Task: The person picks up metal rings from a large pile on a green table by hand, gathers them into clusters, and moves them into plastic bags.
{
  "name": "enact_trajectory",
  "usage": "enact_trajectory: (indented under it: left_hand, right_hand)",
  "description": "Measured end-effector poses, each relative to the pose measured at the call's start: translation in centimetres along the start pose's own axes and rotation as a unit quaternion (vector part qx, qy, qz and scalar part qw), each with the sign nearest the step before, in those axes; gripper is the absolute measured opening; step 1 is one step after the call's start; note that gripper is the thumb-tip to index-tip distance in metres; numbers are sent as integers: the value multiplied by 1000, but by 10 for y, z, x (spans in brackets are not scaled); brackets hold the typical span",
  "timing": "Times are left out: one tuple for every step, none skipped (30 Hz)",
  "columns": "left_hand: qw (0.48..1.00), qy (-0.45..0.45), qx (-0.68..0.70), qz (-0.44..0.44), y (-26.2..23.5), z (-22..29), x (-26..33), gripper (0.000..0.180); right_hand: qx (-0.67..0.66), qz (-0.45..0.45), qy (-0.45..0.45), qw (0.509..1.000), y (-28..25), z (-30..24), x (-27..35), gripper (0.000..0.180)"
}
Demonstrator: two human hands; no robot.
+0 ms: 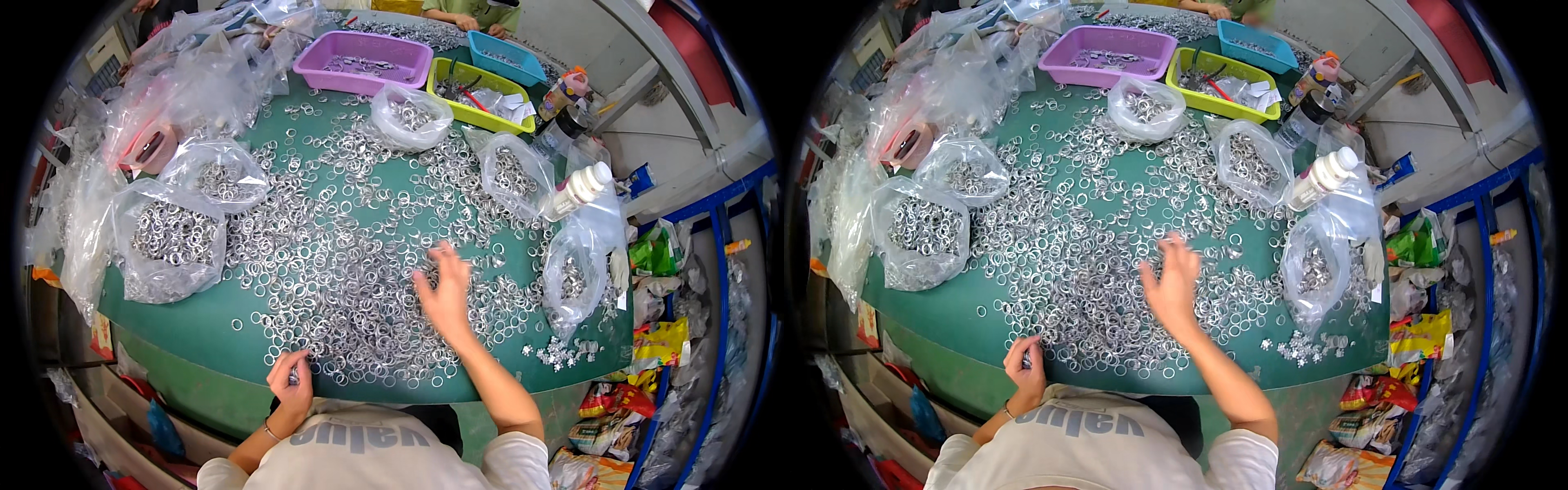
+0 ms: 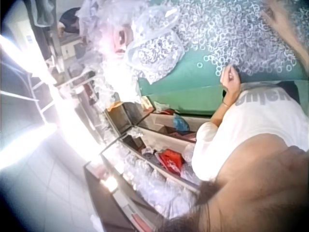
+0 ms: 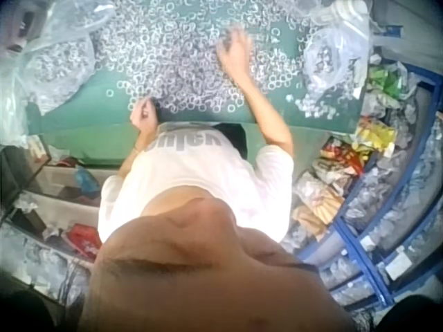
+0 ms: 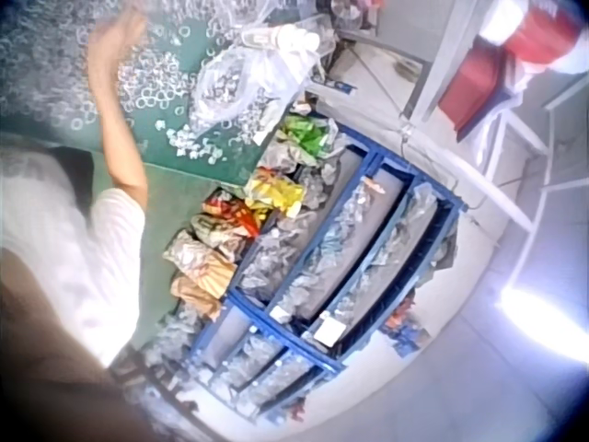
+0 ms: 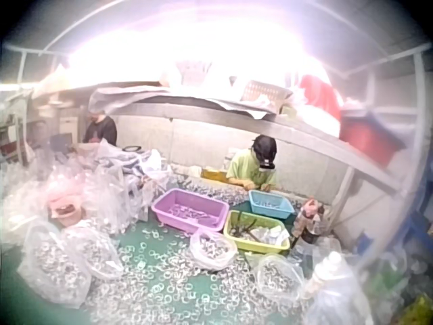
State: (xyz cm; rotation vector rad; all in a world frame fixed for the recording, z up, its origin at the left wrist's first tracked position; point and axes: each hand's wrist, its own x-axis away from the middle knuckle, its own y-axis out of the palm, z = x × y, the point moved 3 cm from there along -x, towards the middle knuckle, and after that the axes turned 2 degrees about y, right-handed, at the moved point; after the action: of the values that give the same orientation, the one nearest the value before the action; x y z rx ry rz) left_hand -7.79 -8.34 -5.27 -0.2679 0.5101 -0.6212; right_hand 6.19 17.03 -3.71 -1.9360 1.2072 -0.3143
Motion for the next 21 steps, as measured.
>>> enact_trajectory:
  left_hand:
    - [1000,-1,5,1,1,-1,0,16]
    - [1000,-3,9,3,1,-2,0,16]
    - [1000,-5,12,4,0,-3,1,16]
    - [1000,-7,16,0,0,-5,2,16]
    - [1000,-9,19,-1,-1,-8,3,15]
    - [1000,-11,23,-3,-1,-9,3,14]
    - [999,-18,30,-2,-1,-9,3,15]
    - [999,-24,37,0,-1,-8,4,16]
    - [998,-33,45,3,-1,-7,3,18]
    - [998,-18,44,-39,3,-3,-2,18]
    - [996,-5,43,-79,7,9,-14,19]
    - [992,7,39,-116,12,19,-27,19]
    - [988,60,42,-135,18,31,-41,23]
    - [980,74,31,-181,26,39,-55,25]
    - [970,88,20,-227,36,46,-69,27]
    - [961,104,-4,-255,51,54,-82,28]
    - [951,120,-26,-284,70,61,-95,30]
    - [938,156,-43,-305,88,66,-106,28]
    - [924,191,-60,-325,108,69,-115,27]
    - [909,211,-88,-348,130,71,-123,28]
    - [892,229,-116,-372,151,73,-128,28]
  right_hand:
    - [2,-15,-28,999,13,-6,8,46]
    - [-18,-34,-52,998,21,-18,15,45]
    - [-39,-53,-75,995,25,-33,23,44]
    - [-60,-72,-98,991,25,-43,30,43]
    - [-84,-83,-106,987,21,-50,35,39]
    - [-108,-94,-113,983,17,-56,40,34]
    - [-132,-104,-120,979,15,-59,43,30]
    - [-141,-93,-123,978,10,-56,44,26]
    - [-150,-83,-127,977,2,-47,45,21]
    - [-159,-73,-129,976,-7,-37,44,17]
    - [-138,-26,-82,987,-21,-26,40,13]
    - [-119,19,-36,992,-34,-14,37,9]
    - [-84,29,-20,996,-47,3,35,11]
    - [-47,41,-4,998,-60,20,35,12]
    - [-21,60,23,998,-73,31,35,13]
    - [6,79,50,996,-82,42,37,13]
    - [15,72,58,996,-88,53,37,15]
    - [23,65,66,995,-91,59,36,16]
    - [43,77,29,996,-93,56,32,18]
    - [74,68,13,995,-90,53,27,19]
    - [104,58,-2,993,-86,49,24,19]
